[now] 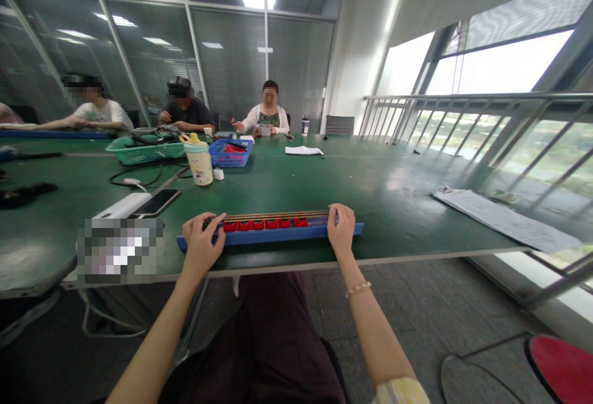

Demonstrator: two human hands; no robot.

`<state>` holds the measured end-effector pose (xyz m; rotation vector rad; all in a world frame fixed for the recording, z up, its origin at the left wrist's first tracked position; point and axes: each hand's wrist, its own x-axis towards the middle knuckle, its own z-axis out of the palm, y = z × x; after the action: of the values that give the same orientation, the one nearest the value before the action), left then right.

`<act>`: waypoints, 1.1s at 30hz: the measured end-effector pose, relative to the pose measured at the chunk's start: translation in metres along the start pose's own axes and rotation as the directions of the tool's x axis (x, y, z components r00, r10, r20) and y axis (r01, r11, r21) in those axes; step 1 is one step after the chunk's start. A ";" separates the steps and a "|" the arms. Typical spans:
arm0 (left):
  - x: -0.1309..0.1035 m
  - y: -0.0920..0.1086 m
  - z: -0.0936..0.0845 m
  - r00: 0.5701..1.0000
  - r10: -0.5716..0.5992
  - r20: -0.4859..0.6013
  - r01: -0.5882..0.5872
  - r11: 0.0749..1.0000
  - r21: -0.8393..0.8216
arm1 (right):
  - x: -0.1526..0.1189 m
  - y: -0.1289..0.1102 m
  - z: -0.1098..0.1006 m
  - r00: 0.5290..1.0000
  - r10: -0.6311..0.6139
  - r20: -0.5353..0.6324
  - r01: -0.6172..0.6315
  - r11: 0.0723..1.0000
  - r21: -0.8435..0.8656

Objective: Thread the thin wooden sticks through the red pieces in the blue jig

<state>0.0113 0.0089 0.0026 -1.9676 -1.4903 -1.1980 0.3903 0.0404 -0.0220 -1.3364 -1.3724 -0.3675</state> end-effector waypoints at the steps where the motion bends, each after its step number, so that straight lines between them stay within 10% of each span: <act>1: 0.000 0.000 0.000 1.000 0.001 -0.001 -0.001 1.000 0.002 | 0.000 0.001 0.000 1.000 0.012 -0.017 -0.013 1.000 -0.016; 10: 0.000 0.000 0.000 1.000 -0.016 0.006 0.016 1.000 -0.007 | -0.005 0.005 0.000 0.971 0.227 -0.079 -0.238 0.955 -0.178; 33: 0.000 0.000 -0.001 1.000 -0.019 0.020 0.019 1.000 -0.021 | -0.002 -0.005 -0.005 0.970 0.238 -0.054 -0.239 0.970 -0.030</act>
<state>0.0105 0.0079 0.0031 -1.9888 -1.5153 -1.2108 0.3883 0.0339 -0.0200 -1.4944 -1.1526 -0.2622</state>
